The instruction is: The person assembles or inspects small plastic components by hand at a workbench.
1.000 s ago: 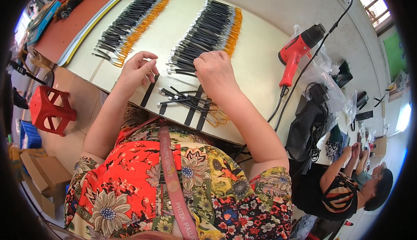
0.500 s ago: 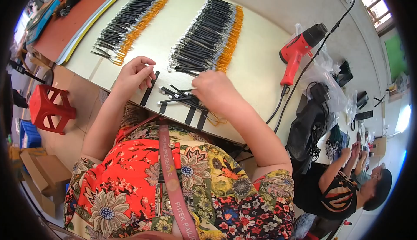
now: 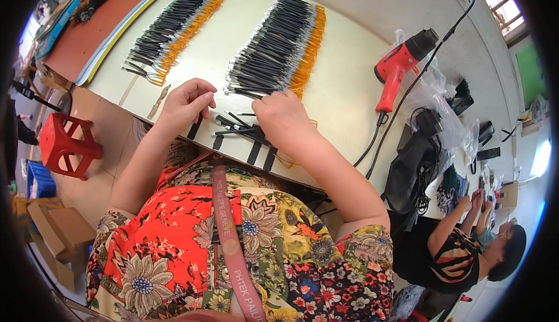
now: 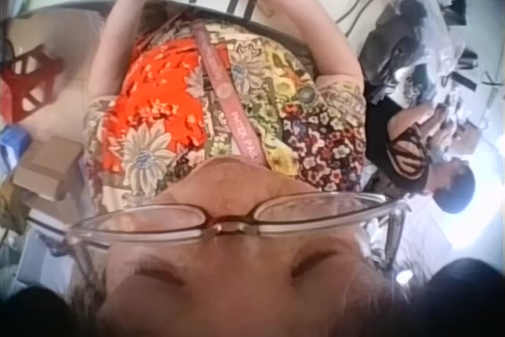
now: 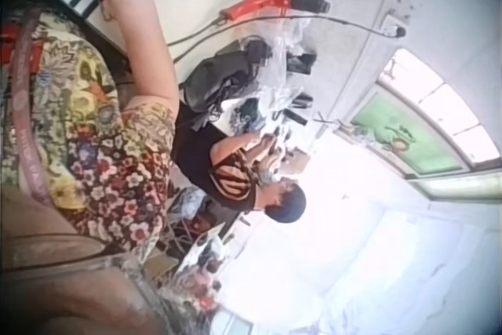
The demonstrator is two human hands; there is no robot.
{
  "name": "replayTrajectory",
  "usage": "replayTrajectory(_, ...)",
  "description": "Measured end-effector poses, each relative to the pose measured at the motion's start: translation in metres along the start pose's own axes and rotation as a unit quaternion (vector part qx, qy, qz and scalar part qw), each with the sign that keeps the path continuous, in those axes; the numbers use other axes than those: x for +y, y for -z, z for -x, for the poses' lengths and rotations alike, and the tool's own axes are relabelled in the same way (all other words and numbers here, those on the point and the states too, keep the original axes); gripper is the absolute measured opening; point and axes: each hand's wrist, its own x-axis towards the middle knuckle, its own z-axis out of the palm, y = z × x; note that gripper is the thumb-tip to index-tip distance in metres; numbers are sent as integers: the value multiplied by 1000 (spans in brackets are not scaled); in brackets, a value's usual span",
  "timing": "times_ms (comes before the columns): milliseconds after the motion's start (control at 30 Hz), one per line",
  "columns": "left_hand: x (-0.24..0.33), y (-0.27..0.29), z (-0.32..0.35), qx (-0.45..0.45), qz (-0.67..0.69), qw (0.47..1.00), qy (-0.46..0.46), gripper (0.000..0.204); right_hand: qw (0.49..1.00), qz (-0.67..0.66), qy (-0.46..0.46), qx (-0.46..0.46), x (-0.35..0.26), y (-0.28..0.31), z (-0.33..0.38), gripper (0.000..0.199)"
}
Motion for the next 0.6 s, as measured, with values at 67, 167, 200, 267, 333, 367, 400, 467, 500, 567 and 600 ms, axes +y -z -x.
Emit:
replayTrajectory(67,-1,0,-2,3,4,1000,-20,16,1000,-8,-23,-19,-1,12,-3,9)
replayTrajectory(167,0,-1,-5,4,-1,999,-46,16,996,-72,-57,-3,0,31,-3,10)
replayTrajectory(200,1,-2,-6,4,-9,999,-50,17,993,-103,-43,32,3,34,-4,12)
replayTrajectory(267,2,-9,-8,-6,-9,996,-85,18,989,-132,-29,67,6,40,-6,13)
replayTrajectory(333,8,-18,-10,-29,0,991,-129,18,987,-141,3,79,8,44,-7,11)
replayTrajectory(367,17,-21,-9,-29,0,991,-130,18,987,-140,3,79,8,45,-9,11)
replayTrajectory(400,26,-23,-7,-48,15,994,-101,18,986,-148,8,79,6,47,-11,10)
replayTrajectory(467,30,-23,-8,-67,29,995,-75,18,985,-153,12,80,4,47,-15,9)
replayTrajectory(500,29,-22,-10,-56,30,995,-76,16,985,-152,8,85,2,46,-16,9)
replayTrajectory(567,28,-18,-12,-45,30,996,-77,14,985,-150,3,90,2,44,-18,9)
replayTrajectory(600,28,-16,-12,-21,39,996,-72,12,984,-145,-1,103,4,42,-18,9)
